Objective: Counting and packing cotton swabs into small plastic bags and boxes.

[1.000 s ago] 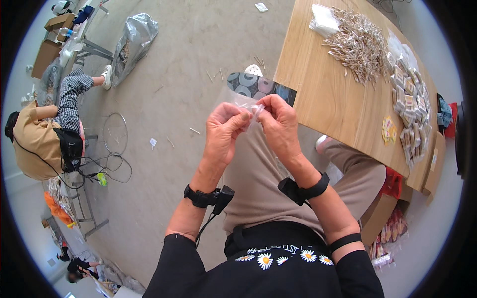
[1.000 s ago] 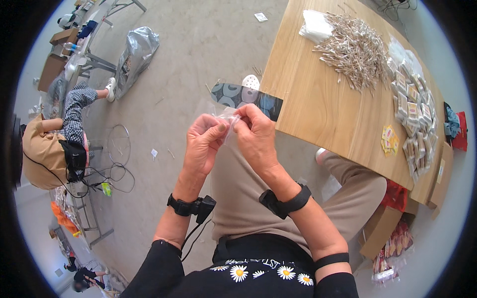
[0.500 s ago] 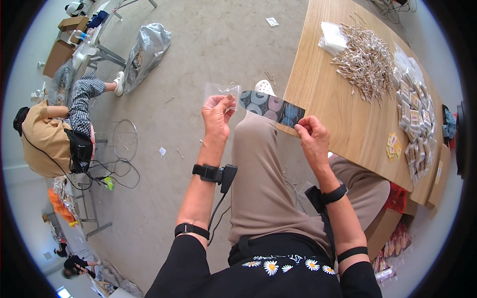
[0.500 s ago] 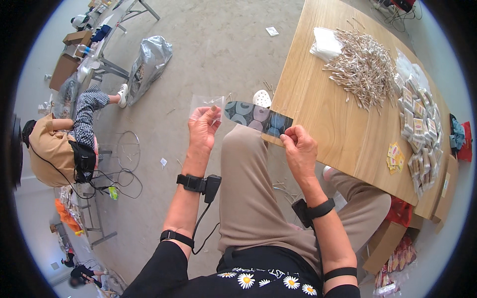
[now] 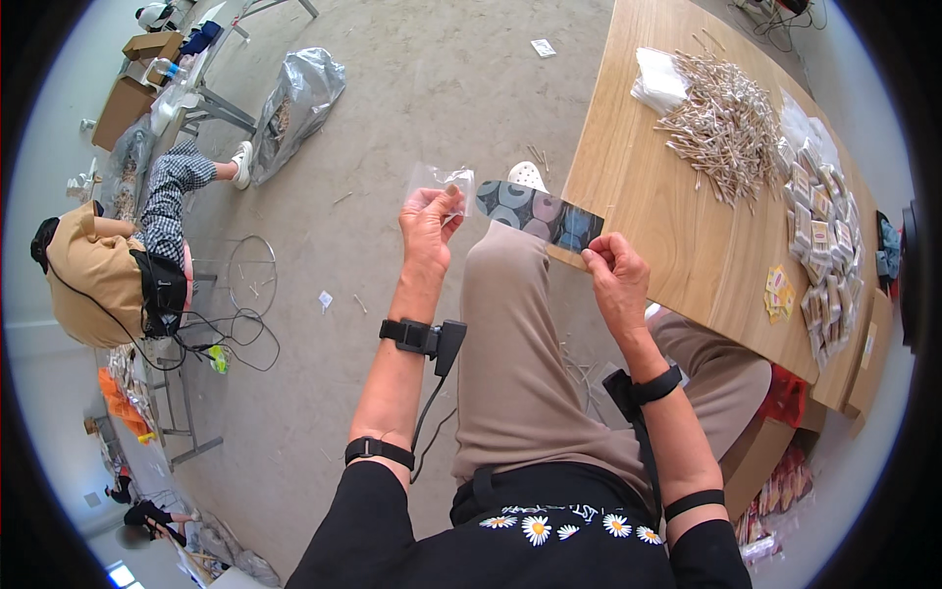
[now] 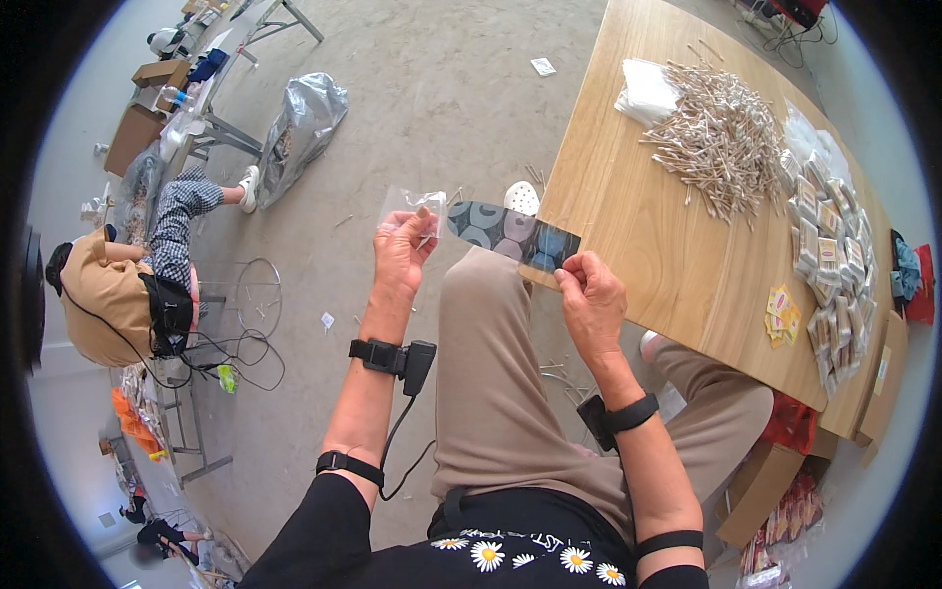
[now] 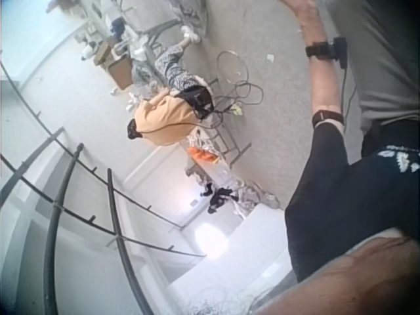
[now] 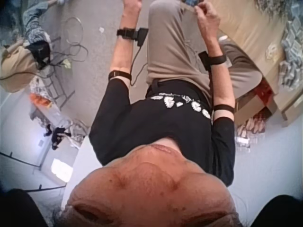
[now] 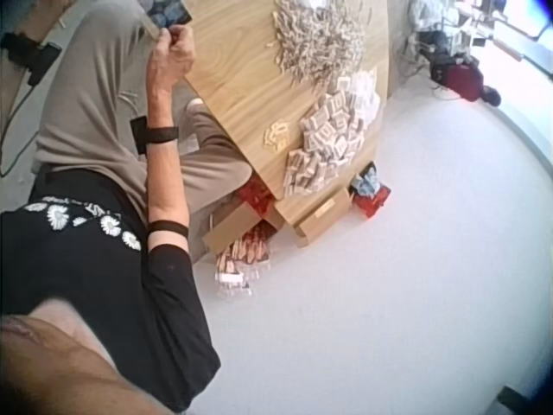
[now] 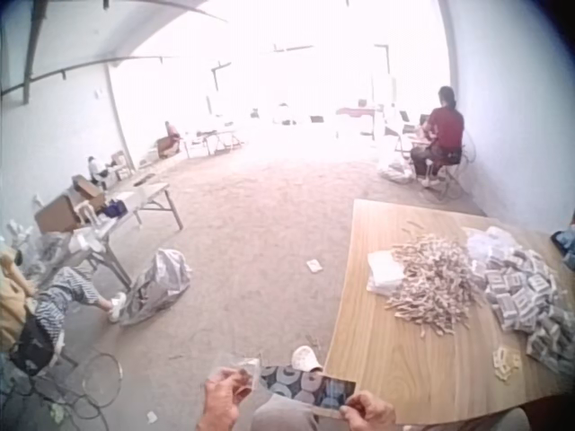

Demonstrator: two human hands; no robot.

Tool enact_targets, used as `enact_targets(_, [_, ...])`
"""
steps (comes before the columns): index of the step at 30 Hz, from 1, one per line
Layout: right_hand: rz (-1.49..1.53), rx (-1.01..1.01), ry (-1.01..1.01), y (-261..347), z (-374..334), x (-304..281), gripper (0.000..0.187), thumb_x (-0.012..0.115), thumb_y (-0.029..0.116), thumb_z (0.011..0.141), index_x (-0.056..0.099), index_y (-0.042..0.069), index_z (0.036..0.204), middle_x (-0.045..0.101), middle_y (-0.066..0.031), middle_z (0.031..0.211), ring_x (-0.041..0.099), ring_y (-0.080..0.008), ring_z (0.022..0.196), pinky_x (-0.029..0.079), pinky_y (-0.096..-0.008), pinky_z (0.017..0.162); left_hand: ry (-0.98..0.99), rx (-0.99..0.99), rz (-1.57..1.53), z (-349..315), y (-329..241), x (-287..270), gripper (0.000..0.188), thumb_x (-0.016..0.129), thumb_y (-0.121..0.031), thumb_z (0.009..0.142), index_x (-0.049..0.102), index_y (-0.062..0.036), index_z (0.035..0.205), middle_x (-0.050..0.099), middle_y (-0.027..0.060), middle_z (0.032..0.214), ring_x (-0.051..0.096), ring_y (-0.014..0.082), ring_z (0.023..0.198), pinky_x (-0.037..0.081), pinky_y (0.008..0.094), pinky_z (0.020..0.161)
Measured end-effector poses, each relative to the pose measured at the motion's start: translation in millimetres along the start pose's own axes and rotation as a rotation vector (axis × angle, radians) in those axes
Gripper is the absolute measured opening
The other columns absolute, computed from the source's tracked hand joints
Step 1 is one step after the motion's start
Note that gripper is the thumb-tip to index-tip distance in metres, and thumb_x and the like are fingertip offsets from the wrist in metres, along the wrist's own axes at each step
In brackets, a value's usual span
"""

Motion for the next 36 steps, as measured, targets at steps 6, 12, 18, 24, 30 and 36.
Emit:
enact_targets(6, [0.022,0.002,0.002,-1.7,-0.5,1.0,0.009,0.070,0.008,0.083,0.064,0.003,0.086,0.064,-0.0069,0.072,0.061,-0.0143,0.064,0.049,-0.0289,0.062,0.024,-0.030,-0.042,-1.2,1.9,7.7,0.023,0.081,-0.019,0.083,0.059,-0.0137,0.086,0.070,0.0022,0.084,0.065,0.0133,0.076,0.050,0.0335,0.073])
enact_targets(12, [0.026,-0.011,-0.022,-0.5,-0.5,1.1,0.009,0.070,0.008,0.083,0.064,0.003,0.086,0.064,-0.0069,0.072,0.061,-0.0146,0.064,0.049,-0.0291,0.063,0.093,-0.021,-0.031,0.8,3.8,13.7,0.021,0.079,-0.016,0.084,0.059,-0.0115,0.087,0.071,0.0036,0.087,0.065,0.0143,0.077,0.052,0.0361,0.074])
enact_targets(18, [0.030,0.003,-0.001,-1.3,-2.3,0.6,0.008,0.070,0.009,0.083,0.064,0.003,0.086,0.066,-0.0084,0.074,0.064,-0.0167,0.066,0.049,-0.0304,0.063,0.040,0.030,-0.010,-4.7,-4.3,14.4,0.020,0.079,-0.013,0.084,0.060,-0.0100,0.088,0.072,0.0046,0.090,0.066,0.0149,0.080,0.053,0.0355,0.075])
enact_targets(24, [0.007,0.002,0.002,-0.3,-1.8,0.8,0.009,0.069,0.008,0.083,0.064,0.002,0.086,0.067,-0.0090,0.074,0.064,-0.0176,0.066,0.049,-0.0307,0.063,0.081,0.021,0.025,-8.2,-3.3,20.0,0.021,0.080,-0.012,0.083,0.060,-0.0095,0.087,0.069,0.0023,0.085,0.064,0.0141,0.079,0.052,0.0348,0.077])
enact_targets(30, [0.019,-0.003,-0.001,1.1,-1.5,1.2,0.008,0.069,0.009,0.084,0.064,0.003,0.085,0.066,-0.0087,0.074,0.064,-0.0175,0.066,0.049,-0.0309,0.063,0.076,0.030,0.056,-14.2,-3.3,33.4,0.022,0.080,-0.005,0.081,0.061,-0.0069,0.093,0.067,0.0039,0.086,0.065,0.0155,0.080,0.053,0.0349,0.075])
enact_targets(36, [0.038,-0.047,-0.009,-4.4,-2.3,0.6,0.007,0.069,0.007,0.083,0.064,0.002,0.085,0.066,-0.0082,0.073,0.063,-0.0163,0.065,0.049,-0.0304,0.063,-0.027,-0.011,-0.010,-23.3,8.8,53.6,0.032,0.076,0.004,0.080,0.059,0.0014,0.107,0.069,0.0092,0.089,0.069,0.0189,0.082,0.057,0.0340,0.074])
Point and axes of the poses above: each hand's wrist, its own z-axis towards the middle knuckle, its own x-axis out of the palm, y = z × x, the point moved 1 cm from there along z, towards the middle knuckle
